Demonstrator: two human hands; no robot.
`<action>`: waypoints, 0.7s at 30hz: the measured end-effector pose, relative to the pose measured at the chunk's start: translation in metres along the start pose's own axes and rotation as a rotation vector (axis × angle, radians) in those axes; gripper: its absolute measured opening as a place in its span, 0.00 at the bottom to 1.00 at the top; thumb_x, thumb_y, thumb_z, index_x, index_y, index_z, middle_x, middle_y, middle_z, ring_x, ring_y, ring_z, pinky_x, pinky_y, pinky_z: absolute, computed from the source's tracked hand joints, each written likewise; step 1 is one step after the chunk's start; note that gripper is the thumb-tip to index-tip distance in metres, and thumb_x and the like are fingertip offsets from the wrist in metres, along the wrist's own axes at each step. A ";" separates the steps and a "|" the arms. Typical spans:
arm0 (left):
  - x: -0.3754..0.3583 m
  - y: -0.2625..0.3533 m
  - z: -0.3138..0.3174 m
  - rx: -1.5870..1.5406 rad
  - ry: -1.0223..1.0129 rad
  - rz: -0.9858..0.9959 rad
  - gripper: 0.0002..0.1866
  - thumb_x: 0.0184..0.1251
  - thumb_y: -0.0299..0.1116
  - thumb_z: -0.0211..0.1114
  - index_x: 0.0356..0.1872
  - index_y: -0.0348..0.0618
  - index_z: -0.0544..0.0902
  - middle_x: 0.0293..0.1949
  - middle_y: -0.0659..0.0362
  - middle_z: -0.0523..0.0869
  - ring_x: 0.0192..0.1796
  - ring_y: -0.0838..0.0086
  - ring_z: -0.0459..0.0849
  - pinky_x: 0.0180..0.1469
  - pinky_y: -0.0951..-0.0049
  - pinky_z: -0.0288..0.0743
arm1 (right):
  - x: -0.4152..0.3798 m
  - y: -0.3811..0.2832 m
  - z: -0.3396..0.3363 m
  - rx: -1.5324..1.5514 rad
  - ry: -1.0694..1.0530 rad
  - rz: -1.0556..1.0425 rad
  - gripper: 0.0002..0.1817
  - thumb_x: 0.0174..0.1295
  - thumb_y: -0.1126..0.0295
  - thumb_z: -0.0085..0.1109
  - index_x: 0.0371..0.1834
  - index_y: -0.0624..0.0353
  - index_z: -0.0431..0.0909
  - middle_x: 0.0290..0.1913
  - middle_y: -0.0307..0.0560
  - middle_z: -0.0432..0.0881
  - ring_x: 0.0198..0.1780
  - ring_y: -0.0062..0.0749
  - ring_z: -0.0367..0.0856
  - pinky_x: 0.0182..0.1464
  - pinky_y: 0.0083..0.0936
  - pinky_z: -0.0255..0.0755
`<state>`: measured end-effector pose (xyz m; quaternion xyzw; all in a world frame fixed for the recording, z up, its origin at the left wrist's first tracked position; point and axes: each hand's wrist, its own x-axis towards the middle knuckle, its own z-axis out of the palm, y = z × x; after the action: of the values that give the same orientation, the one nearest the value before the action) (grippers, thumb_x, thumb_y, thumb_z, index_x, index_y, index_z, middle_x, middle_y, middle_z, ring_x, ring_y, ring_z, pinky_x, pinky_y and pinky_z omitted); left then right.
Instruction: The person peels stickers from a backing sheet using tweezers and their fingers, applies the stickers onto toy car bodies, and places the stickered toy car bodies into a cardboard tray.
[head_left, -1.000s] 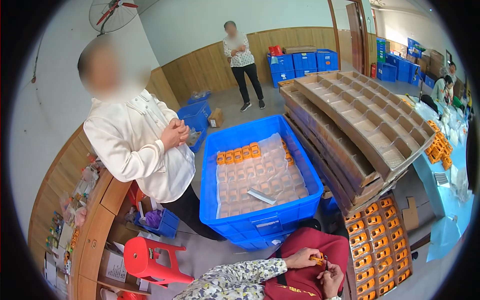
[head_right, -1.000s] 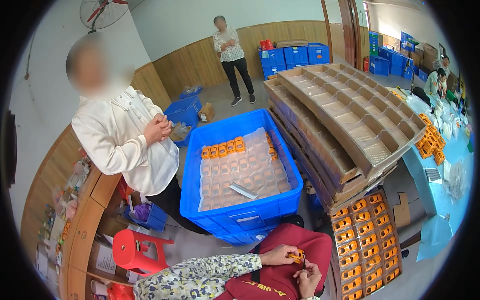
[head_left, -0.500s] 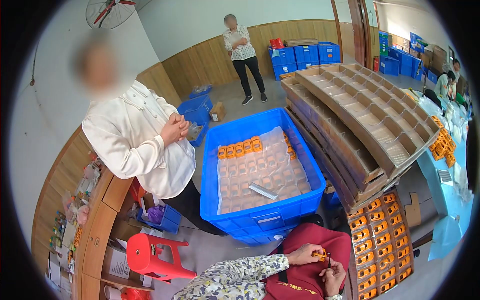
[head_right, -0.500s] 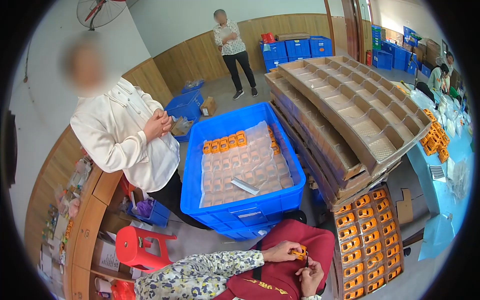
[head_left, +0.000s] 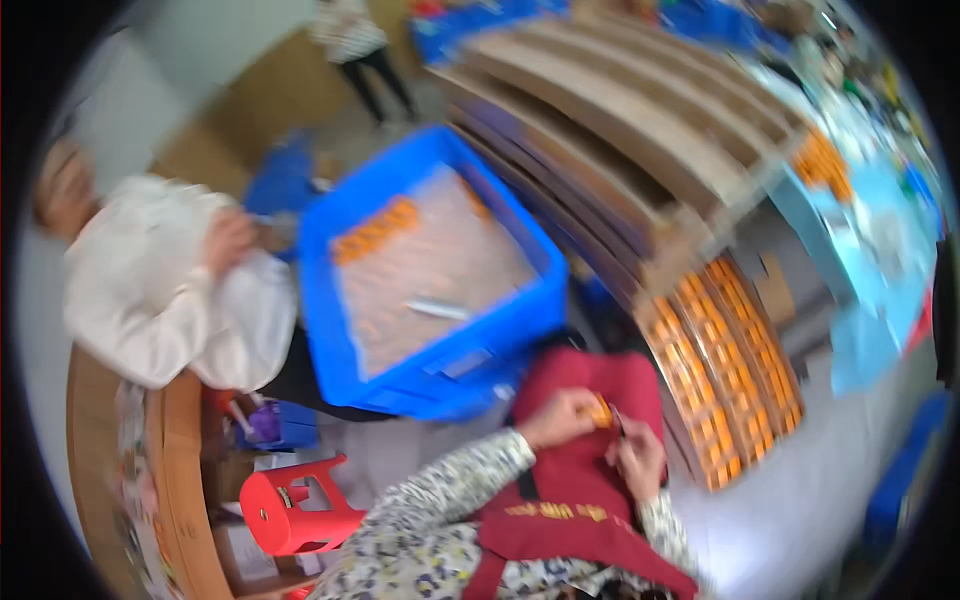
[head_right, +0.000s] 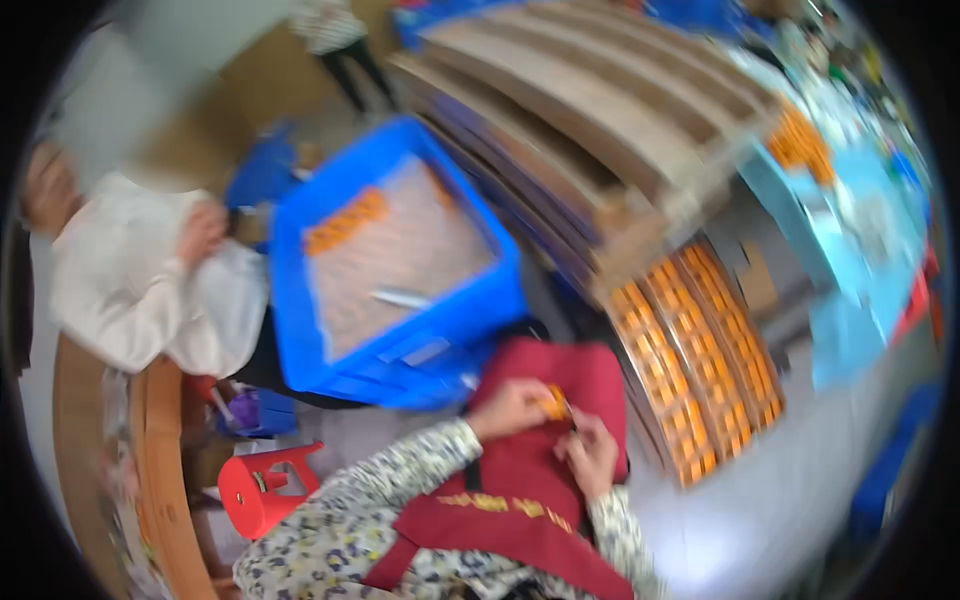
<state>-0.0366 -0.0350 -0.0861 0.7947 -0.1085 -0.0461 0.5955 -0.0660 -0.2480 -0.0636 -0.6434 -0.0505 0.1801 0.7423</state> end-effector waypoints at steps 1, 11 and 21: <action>0.000 0.005 -0.001 -0.028 -0.006 -0.033 0.09 0.59 0.27 0.65 0.39 0.35 0.83 0.37 0.55 0.85 0.42 0.75 0.83 0.46 0.74 0.77 | -0.001 -0.007 0.004 -0.011 0.011 0.012 0.18 0.60 0.83 0.46 0.55 0.69 0.68 0.32 0.47 0.79 0.26 0.24 0.78 0.28 0.18 0.71; 0.009 0.007 -0.007 -0.169 -0.052 -0.205 0.10 0.58 0.21 0.61 0.41 0.35 0.81 0.31 0.65 0.81 0.28 0.90 0.71 0.31 0.86 0.66 | 0.006 -0.011 0.014 0.055 0.033 -0.049 0.13 0.56 0.89 0.44 0.44 0.68 0.67 0.61 0.58 0.72 0.30 0.23 0.81 0.30 0.16 0.72; 0.009 0.008 -0.010 -0.163 -0.137 -0.225 0.11 0.60 0.21 0.57 0.44 0.34 0.80 0.37 0.64 0.81 0.37 0.87 0.75 0.41 0.85 0.69 | 0.004 -0.017 0.015 -0.114 0.010 0.006 0.12 0.52 0.89 0.47 0.40 0.73 0.67 0.62 0.61 0.72 0.31 0.25 0.85 0.33 0.19 0.76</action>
<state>-0.0266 -0.0296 -0.0746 0.7460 -0.0551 -0.1753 0.6401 -0.0630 -0.2345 -0.0453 -0.6856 -0.0549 0.1759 0.7042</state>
